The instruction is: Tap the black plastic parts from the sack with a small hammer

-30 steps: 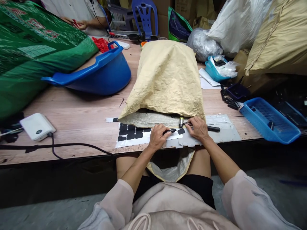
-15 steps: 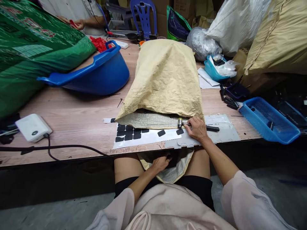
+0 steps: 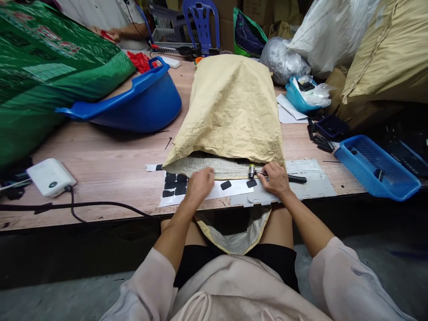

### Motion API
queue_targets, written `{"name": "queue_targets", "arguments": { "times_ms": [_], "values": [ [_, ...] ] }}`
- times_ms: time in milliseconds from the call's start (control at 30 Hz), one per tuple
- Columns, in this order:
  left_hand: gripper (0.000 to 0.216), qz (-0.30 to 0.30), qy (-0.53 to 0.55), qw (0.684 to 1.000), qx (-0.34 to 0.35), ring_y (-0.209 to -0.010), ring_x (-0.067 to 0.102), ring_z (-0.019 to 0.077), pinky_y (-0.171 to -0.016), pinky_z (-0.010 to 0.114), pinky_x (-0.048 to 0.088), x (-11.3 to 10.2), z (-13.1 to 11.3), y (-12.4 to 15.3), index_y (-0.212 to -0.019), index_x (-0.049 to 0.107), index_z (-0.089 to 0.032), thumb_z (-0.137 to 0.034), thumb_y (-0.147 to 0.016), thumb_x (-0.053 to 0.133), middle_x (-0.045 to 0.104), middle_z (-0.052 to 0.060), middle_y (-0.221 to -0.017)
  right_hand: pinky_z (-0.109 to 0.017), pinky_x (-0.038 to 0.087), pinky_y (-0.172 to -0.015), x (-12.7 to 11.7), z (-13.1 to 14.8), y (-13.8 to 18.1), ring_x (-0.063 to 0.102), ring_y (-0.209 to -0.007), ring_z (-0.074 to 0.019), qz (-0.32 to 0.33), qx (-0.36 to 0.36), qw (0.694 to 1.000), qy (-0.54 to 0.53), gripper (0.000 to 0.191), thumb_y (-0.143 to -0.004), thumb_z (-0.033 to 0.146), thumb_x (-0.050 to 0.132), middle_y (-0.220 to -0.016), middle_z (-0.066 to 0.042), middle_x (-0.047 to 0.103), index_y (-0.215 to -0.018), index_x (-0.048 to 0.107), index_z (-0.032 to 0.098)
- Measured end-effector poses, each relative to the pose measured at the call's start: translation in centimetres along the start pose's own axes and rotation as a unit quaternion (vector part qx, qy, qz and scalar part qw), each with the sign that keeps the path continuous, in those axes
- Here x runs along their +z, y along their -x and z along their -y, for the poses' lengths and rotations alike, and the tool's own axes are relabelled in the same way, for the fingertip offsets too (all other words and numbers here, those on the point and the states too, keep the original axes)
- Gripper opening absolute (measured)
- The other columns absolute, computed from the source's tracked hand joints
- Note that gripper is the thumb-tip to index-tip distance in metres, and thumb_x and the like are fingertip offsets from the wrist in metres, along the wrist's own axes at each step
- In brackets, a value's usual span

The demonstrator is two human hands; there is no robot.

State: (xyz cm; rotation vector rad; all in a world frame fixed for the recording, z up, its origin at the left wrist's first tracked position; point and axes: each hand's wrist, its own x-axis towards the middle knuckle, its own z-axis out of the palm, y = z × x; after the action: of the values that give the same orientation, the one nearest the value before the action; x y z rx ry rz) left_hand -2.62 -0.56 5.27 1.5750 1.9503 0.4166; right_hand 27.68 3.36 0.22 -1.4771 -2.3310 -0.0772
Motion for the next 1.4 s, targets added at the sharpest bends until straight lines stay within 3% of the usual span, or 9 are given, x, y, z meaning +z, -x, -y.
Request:
{"name": "queue_targets", "arguments": {
  "times_ms": [33,100,233,367,733,867,1000,1167,1400],
  "values": [
    [0.033,-0.091,-0.046,0.994,-0.033,-0.089,0.073,0.0292,-0.079,0.038,0.055,-0.9,-0.1,-1.6,-0.117,0.077,-0.019,-0.023,-0.094,0.053,0.08,0.013,-0.102,-0.039,0.04,-0.081,0.0,0.0,0.0,0.054,-0.091,-0.0259,0.001,0.0,1.0,0.0,0.018,-0.097,0.038,0.061,-0.091,-0.007,0.061,-0.089,0.062,0.022],
    [0.033,-0.167,-0.079,0.98,-0.071,-0.101,0.073,0.0344,-0.087,0.041,0.055,-1.8,-0.4,-4.4,-0.117,0.076,-0.015,-0.025,-0.096,0.052,0.078,0.019,-0.11,-0.039,0.04,-0.081,0.0,0.0,0.0,0.053,-0.09,-0.0256,0.001,0.0,1.0,0.002,0.019,-0.096,0.039,0.062,-0.091,-0.007,0.061,-0.089,0.062,0.022],
    [0.036,-0.187,-0.07,0.974,-0.109,-0.107,0.071,0.0378,-0.091,0.045,0.055,-1.6,-1.3,-8.0,-0.115,0.075,-0.014,-0.035,-0.097,0.053,0.077,0.022,-0.112,-0.038,0.039,-0.081,-0.1,0.0,-0.1,0.053,-0.089,-0.0252,-0.004,-0.003,1.0,0.007,0.019,-0.097,0.04,0.062,-0.09,-0.007,0.062,-0.089,0.062,0.022],
    [0.034,-0.189,-0.056,0.968,-0.155,-0.109,0.07,0.0393,-0.086,0.047,0.055,-0.9,-1.7,-9.0,-0.116,0.074,-0.017,-0.036,-0.093,0.058,0.075,0.022,-0.119,-0.038,0.04,-0.081,-0.2,0.1,-0.1,0.053,-0.09,-0.0247,0.002,-0.002,1.0,0.009,0.019,-0.097,0.039,0.062,-0.09,-0.007,0.062,-0.089,0.062,0.022],
    [0.023,-0.127,-0.056,0.985,-0.1,-0.104,0.073,0.0326,-0.083,0.038,0.054,-1.7,-0.2,-5.8,-0.105,0.079,-0.019,-0.027,-0.086,0.068,0.08,0.013,-0.108,-0.038,0.041,-0.082,-0.1,0.1,-0.1,0.054,-0.09,-0.0249,0.004,0.005,1.0,0.012,0.018,-0.095,0.038,0.064,-0.091,-0.007,0.063,-0.088,0.062,0.022],
    [0.02,-0.116,-0.007,0.993,0.024,-0.09,0.071,0.024,-0.08,0.032,0.053,-0.7,0.0,-2.8,-0.1,0.079,-0.02,-0.027,-0.083,0.071,0.078,0.006,-0.096,-0.037,0.04,-0.082,-0.1,0.1,-0.1,0.054,-0.09,-0.0247,0.002,0.001,1.0,0.013,0.018,-0.096,0.038,0.063,-0.09,-0.007,0.062,-0.088,0.061,0.022],
    [0.012,-0.052,0.05,0.989,0.132,-0.081,0.067,0.0184,-0.077,0.029,0.052,2.5,-1.0,-0.5,-0.092,0.077,-0.021,-0.024,-0.081,0.073,0.074,0.002,-0.089,-0.037,0.039,-0.081,-0.1,0.0,-0.1,0.054,-0.09,-0.0247,-0.007,-0.004,1.0,0.009,0.018,-0.096,0.038,0.062,-0.09,-0.007,0.062,-0.088,0.061,0.022],
    [0.019,-0.047,0.041,0.991,0.119,-0.076,0.066,0.0182,-0.078,0.03,0.051,5.4,-2.3,0.1,-0.102,0.073,-0.022,-0.02,-0.083,0.072,0.069,-0.001,-0.078,-0.036,0.039,-0.081,-0.1,0.0,-0.1,0.053,-0.09,-0.0246,-0.006,-0.004,1.0,0.009,0.019,-0.096,0.039,0.063,-0.09,-0.007,0.063,-0.087,0.061,0.022],
    [0.032,-0.044,0.034,0.993,0.104,-0.073,0.065,0.0192,-0.076,0.031,0.05,5.6,-2.7,0.4,-0.116,0.069,-0.022,-0.027,-0.086,0.075,0.065,-0.003,-0.073,-0.036,0.038,-0.081,0.0,0.0,-0.1,0.052,-0.089,-0.0241,-0.007,-0.001,1.0,0.01,0.02,-0.096,0.04,0.063,-0.09,-0.006,0.061,-0.088,0.062,0.022]
  ]
}}
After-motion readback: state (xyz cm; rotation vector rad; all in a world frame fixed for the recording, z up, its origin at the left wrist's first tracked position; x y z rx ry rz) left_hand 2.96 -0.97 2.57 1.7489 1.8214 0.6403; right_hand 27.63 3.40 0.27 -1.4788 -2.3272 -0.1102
